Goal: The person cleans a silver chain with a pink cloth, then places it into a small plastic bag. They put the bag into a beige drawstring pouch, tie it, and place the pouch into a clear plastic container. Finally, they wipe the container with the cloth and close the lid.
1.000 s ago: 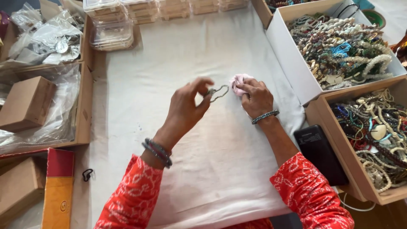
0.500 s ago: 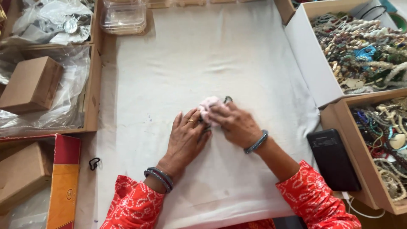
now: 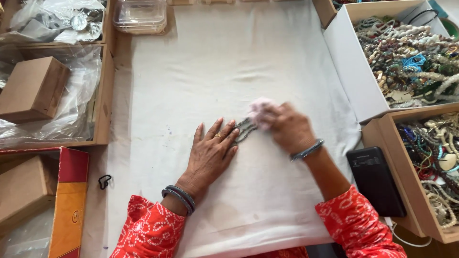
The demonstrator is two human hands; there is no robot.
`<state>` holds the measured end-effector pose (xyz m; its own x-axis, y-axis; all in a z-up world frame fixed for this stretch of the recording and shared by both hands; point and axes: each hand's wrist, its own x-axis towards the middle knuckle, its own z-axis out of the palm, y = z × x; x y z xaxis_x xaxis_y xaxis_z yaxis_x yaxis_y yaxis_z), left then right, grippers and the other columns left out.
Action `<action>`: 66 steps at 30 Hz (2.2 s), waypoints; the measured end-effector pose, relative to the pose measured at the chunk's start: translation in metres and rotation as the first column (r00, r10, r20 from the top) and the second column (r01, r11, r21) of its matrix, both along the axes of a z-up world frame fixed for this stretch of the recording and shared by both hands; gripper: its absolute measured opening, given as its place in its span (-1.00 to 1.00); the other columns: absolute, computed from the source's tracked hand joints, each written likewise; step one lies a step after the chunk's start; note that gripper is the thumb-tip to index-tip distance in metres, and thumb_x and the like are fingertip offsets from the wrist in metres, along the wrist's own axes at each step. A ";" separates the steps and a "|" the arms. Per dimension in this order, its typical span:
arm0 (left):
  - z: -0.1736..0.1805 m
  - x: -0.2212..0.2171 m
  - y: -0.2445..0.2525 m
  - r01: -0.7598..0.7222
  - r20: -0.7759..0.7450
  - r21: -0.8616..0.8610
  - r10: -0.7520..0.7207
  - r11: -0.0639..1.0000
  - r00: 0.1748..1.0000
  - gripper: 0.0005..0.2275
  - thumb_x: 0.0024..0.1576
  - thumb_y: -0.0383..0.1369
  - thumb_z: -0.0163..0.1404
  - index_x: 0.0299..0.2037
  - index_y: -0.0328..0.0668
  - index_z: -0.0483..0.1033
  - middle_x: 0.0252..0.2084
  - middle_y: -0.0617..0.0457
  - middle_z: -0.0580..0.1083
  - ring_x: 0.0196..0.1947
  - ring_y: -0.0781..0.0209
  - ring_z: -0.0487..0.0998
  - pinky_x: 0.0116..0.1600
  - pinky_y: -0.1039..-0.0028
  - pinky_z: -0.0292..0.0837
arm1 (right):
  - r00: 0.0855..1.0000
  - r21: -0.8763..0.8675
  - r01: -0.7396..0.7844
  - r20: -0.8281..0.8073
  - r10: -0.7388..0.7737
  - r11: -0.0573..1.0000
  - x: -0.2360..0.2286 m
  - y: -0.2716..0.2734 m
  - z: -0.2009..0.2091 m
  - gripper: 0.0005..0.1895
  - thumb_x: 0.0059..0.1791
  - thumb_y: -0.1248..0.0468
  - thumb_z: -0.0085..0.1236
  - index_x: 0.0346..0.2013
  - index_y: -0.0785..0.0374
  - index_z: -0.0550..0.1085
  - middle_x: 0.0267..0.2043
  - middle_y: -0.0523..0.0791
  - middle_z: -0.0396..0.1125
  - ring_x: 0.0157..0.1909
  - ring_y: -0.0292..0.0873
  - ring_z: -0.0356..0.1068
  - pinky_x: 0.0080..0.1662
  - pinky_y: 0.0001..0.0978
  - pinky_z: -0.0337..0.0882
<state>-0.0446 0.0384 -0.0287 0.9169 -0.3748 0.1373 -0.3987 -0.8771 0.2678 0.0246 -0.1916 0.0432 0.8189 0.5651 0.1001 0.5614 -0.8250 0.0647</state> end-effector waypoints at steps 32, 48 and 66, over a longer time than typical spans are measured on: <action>0.020 0.000 -0.005 -0.021 0.131 -0.251 0.056 0.968 0.990 -0.66 0.15 -0.09 0.10 0.02 -0.10 0.54 0.28 -0.07 0.36 0.39 -0.01 0.21 0.42 -0.18 -0.03 | 0.998 0.477 -0.029 -0.035 0.051 0.878 0.011 -0.015 -0.044 -0.54 -0.11 0.51 0.08 0.01 0.09 0.62 0.15 -0.16 0.46 0.04 -0.10 0.40 0.07 -0.28 0.48; 0.020 -0.001 -0.003 0.085 0.247 -0.168 -0.042 0.982 0.968 -0.64 0.20 -0.07 0.02 0.13 0.03 0.54 0.13 -0.04 0.49 0.21 0.02 0.41 0.35 -0.25 0.02 | 0.994 0.315 0.108 -0.001 -0.114 0.943 0.023 -0.036 -0.029 -0.70 -0.01 0.40 0.11 -0.08 0.02 0.65 0.13 -0.22 0.46 -0.06 -0.14 0.40 -0.05 -0.30 0.49; 0.024 -0.010 -0.013 0.191 0.278 -0.085 -0.160 0.978 0.947 -0.61 0.15 -0.01 0.01 0.09 0.03 0.54 0.34 -0.03 0.31 0.40 0.01 0.20 0.40 -0.23 -0.03 | 0.985 0.675 -0.057 -0.083 0.153 0.735 0.004 -0.009 -0.033 -0.50 -0.15 0.59 -0.03 -0.03 0.18 0.62 0.13 -0.06 0.45 0.19 0.00 0.41 0.19 -0.20 0.44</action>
<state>-0.0550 0.0250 -0.0048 0.7614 -0.4954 0.4181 -0.6140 -0.7580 0.2200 0.0288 -0.2007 0.0104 0.7904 0.4752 0.3866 0.6108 -0.5633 -0.5564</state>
